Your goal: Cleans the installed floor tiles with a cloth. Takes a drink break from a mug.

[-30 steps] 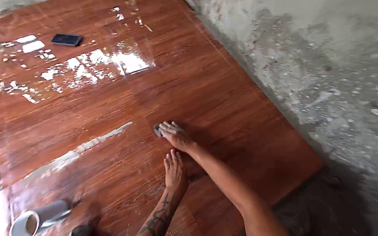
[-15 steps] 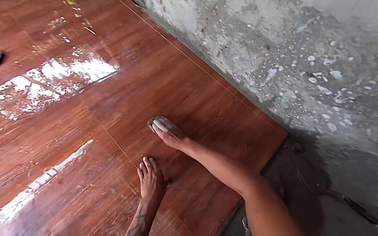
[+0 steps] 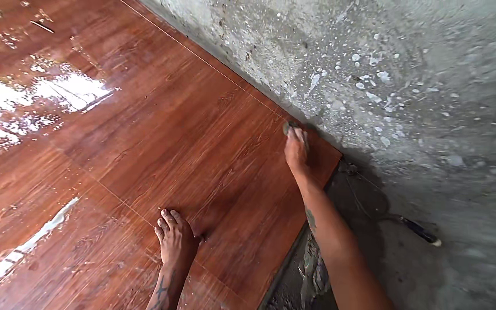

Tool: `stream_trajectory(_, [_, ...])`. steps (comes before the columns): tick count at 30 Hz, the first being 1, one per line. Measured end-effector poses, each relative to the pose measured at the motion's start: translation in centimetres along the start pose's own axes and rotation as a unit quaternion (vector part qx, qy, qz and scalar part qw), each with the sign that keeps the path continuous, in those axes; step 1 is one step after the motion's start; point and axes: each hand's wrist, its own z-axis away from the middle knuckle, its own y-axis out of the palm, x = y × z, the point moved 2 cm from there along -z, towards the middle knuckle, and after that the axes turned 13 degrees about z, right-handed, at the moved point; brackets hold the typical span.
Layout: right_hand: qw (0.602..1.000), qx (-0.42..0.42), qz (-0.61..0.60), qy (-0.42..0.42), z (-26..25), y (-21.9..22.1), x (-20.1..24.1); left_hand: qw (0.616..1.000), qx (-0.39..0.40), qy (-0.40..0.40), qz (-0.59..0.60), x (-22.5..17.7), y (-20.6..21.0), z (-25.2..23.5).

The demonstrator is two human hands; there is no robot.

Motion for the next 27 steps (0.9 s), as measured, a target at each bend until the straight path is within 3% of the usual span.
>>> stream_trajectory(2, [0.998,0.000,0.021,0.056,4.3,-0.7,-5.0,1.000,-0.001,0.003,-0.002,-0.1,0.0,0.0])
stream_trajectory(4, [0.987,0.004,0.036,0.157,6.2,-1.0,-7.1,1.000,-0.002,0.003,-0.004,0.1,0.1,0.0])
stream_trajectory(6, [0.963,0.012,0.024,0.267,5.7,-1.5,-5.0,1.000,0.001,0.002,-0.005,0.0,0.1,0.0])
stream_trajectory(8, [0.955,-0.011,-0.012,0.296,3.5,-0.5,-0.3,1.000,-0.002,0.006,-0.005,0.0,0.2,0.0])
stream_trajectory(11, [0.984,-0.047,-0.087,0.150,-0.6,1.1,10.9,1.000,-0.005,0.007,-0.004,0.2,0.2,-0.2])
stream_trajectory(14, [0.984,-0.008,-0.150,-0.098,-1.5,0.2,20.4,1.000,0.000,0.004,0.011,0.2,0.3,-0.1])
stream_trajectory(16, [0.955,-0.006,-0.140,-0.260,-0.1,-0.6,23.0,1.000,-0.004,0.007,0.016,0.4,0.0,-0.2])
stream_trajectory(18, [0.941,-0.008,-0.140,-0.309,1.5,-0.7,20.5,1.000,-0.003,0.010,0.016,0.5,-0.1,0.0])
stream_trajectory(20, [0.972,0.012,-0.119,-0.200,1.8,-0.9,13.7,1.000,0.001,0.010,0.012,0.5,-0.1,0.1])
stream_trajectory(22, [0.996,0.017,-0.081,-0.022,1.7,-0.9,5.3,1.000,0.000,0.006,0.013,0.5,-0.1,0.1])
stream_trajectory(24, [0.986,-0.002,-0.041,0.164,2.2,-1.1,-0.9,1.000,0.000,0.005,0.012,0.3,0.0,0.0])
stream_trajectory(26, [0.960,-0.016,-0.030,0.279,3.0,-0.9,-0.8,1.000,0.000,0.004,0.010,0.4,-0.1,0.0])
stream_trajectory(27, [0.959,0.003,-0.053,0.278,4.1,-1.3,1.7,1.000,0.001,0.004,0.011,0.4,0.0,0.0])
